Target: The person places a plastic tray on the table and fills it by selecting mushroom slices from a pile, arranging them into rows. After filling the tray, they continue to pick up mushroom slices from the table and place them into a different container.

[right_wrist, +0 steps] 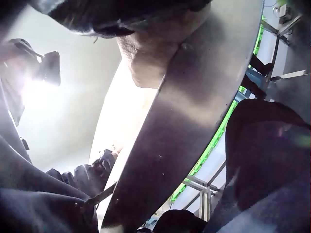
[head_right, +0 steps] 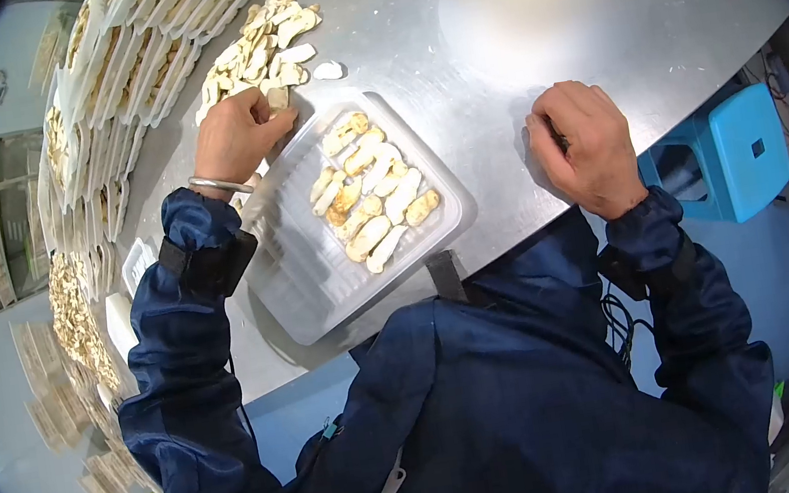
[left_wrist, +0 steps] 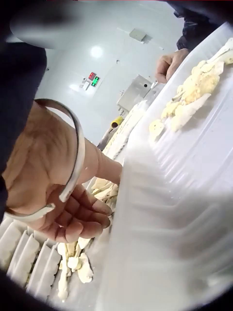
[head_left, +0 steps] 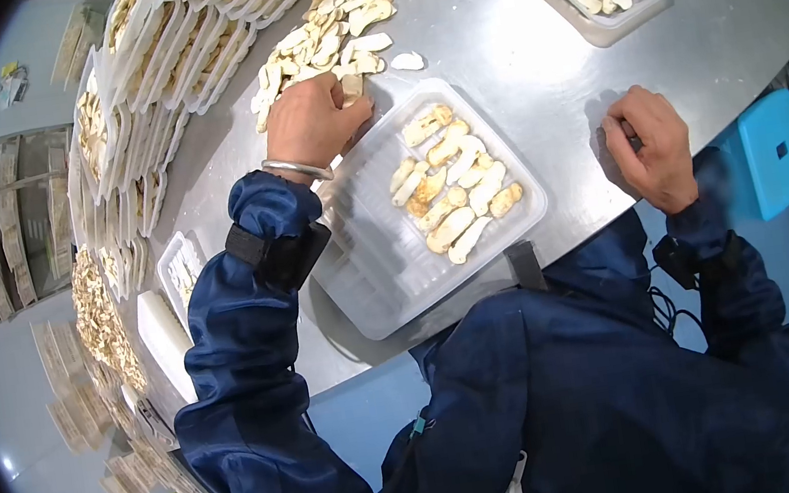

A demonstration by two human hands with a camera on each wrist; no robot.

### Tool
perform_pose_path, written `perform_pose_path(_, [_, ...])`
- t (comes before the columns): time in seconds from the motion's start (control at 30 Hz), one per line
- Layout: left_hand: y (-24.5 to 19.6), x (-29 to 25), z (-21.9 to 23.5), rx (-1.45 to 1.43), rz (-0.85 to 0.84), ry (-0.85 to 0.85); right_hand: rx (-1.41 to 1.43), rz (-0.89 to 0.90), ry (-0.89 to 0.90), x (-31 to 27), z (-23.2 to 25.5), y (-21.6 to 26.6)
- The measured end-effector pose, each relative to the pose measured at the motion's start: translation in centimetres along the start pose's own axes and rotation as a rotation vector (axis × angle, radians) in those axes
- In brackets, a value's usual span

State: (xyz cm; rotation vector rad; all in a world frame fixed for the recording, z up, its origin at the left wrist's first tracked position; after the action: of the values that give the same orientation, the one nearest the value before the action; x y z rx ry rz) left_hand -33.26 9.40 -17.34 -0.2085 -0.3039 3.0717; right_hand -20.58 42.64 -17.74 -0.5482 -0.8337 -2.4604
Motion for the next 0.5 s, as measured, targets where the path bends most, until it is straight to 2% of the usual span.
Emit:
perform_pose_path(0.13, [0.4,-0.3,0.0,0.004,-0.07,-0.086,0.0,0.001,0.002,-0.1,-0.1,-0.1])
perform_pose_path(0.33, [1.1,-1.2,1.0,-0.156,-0.115,-0.093,-0.022,0.024,-0.004,-0.1,-0.1,0.0])
perform_pose_path(0.43, [1.6,-2.1,2.1,-0.307,-0.108,-0.065,-0.018,0.022,-0.001,-0.1,-0.2,-0.1])
perform_pose_path(0.5, [0.4,-4.1,3.1,-0.474,-0.004,0.044,-0.025,0.016,-0.002,-0.1,-0.1,-0.2])
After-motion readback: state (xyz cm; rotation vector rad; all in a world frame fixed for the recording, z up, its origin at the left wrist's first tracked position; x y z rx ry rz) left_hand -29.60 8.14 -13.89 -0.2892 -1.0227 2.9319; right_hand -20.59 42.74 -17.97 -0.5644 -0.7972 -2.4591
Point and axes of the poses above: each hand's wrist, its own x-axis towards the middle knuckle, its own z-axis out of the back of the hand, y = z × x, the point moved 7 cm from there along x, towards the middle knuckle, and after that the axes turned 10 degrees about z, right-handed, at the moved point
